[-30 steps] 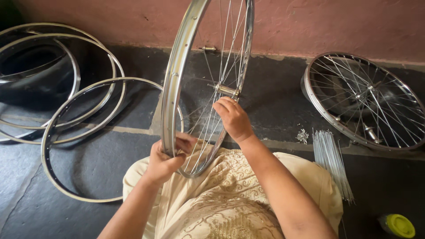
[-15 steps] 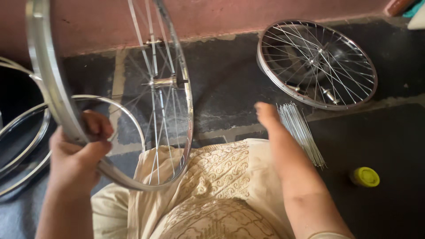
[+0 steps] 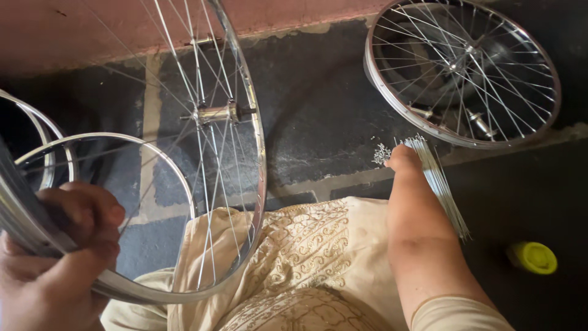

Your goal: The person is assembling a bicycle wheel by hand, inserting spokes into the hub and rim, and securing them with nipples. They rotate the wheel to access different spoke holes and continue the process of lacing the wheel.

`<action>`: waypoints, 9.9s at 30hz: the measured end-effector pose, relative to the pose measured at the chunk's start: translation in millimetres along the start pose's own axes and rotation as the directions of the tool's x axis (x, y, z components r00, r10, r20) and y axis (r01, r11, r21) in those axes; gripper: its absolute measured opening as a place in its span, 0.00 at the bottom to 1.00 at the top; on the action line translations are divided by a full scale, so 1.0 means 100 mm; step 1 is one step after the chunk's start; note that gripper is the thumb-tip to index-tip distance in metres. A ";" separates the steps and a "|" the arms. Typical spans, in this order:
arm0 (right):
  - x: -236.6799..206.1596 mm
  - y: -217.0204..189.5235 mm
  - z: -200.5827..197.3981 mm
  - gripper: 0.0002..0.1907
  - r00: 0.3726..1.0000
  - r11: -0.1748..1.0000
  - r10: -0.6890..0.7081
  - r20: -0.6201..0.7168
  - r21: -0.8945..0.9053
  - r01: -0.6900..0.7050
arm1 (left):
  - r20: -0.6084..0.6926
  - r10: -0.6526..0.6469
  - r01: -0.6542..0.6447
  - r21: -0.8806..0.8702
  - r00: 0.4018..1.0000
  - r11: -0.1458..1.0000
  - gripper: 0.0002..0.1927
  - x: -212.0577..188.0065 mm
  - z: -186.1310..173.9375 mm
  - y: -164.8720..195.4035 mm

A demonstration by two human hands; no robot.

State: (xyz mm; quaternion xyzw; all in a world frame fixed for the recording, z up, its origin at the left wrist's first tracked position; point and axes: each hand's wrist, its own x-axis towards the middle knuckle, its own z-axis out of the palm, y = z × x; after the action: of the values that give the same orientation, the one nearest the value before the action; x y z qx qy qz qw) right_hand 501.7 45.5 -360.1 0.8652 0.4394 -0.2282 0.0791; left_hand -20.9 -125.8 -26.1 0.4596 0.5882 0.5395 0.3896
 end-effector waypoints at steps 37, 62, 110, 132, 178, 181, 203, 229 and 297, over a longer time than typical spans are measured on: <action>-2.51 -0.39 -0.11 0.06 0.702 0.299 -0.499 -0.508 0.660 0.690 | 0.283 0.169 -0.107 -0.222 0.944 0.969 0.17 -0.36 0.98 -0.52; -3.54 -0.63 -0.23 0.05 0.202 -0.231 -0.886 -0.416 0.776 0.587 | 0.681 0.566 -0.423 -0.390 0.465 0.817 0.17 0.05 0.95 -0.61; -4.30 -0.81 -1.12 0.13 -0.103 0.146 -0.473 -0.875 -0.193 0.970 | 0.662 0.508 0.079 -0.648 0.551 0.758 0.06 0.30 1.42 -1.07; -4.17 -0.94 -0.95 0.13 -0.341 0.177 -0.431 -0.836 -0.448 0.876 | 0.623 0.547 0.041 -0.679 0.559 0.733 0.06 0.29 1.42 -1.13; -3.80 -0.80 0.39 0.36 0.291 -0.205 -0.520 -0.803 0.448 0.870 | 0.654 0.601 -0.228 -0.566 0.460 0.792 0.14 0.27 1.22 -1.13; -3.81 -0.81 0.37 0.35 0.280 -0.185 -0.511 -0.813 0.422 0.888 | 0.632 0.589 -0.117 -0.626 0.503 0.771 0.11 0.23 1.22 -1.11; -3.87 -0.83 0.34 0.36 0.264 -0.168 -0.533 -0.804 0.407 0.898 | 0.619 0.466 0.060 -0.639 0.632 0.767 0.16 0.03 1.15 -0.92; -4.03 -1.14 -0.05 0.40 0.260 -0.359 -0.775 -0.576 0.740 0.569 | 0.185 0.570 -0.515 -0.274 0.800 0.812 0.18 -0.20 1.05 -0.81; -1.47 1.19 0.95 0.13 0.779 0.855 -0.446 0.441 0.467 0.225 | 0.207 0.443 -0.431 -0.103 0.872 0.897 0.38 -0.72 -0.25 -0.99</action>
State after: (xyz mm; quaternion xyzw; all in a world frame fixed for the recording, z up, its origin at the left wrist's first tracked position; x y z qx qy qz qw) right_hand 490.3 -164.4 -383.0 0.6698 0.4954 -0.5529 -0.0178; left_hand -36.8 -201.6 -124.7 0.6280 0.4065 0.5734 0.3340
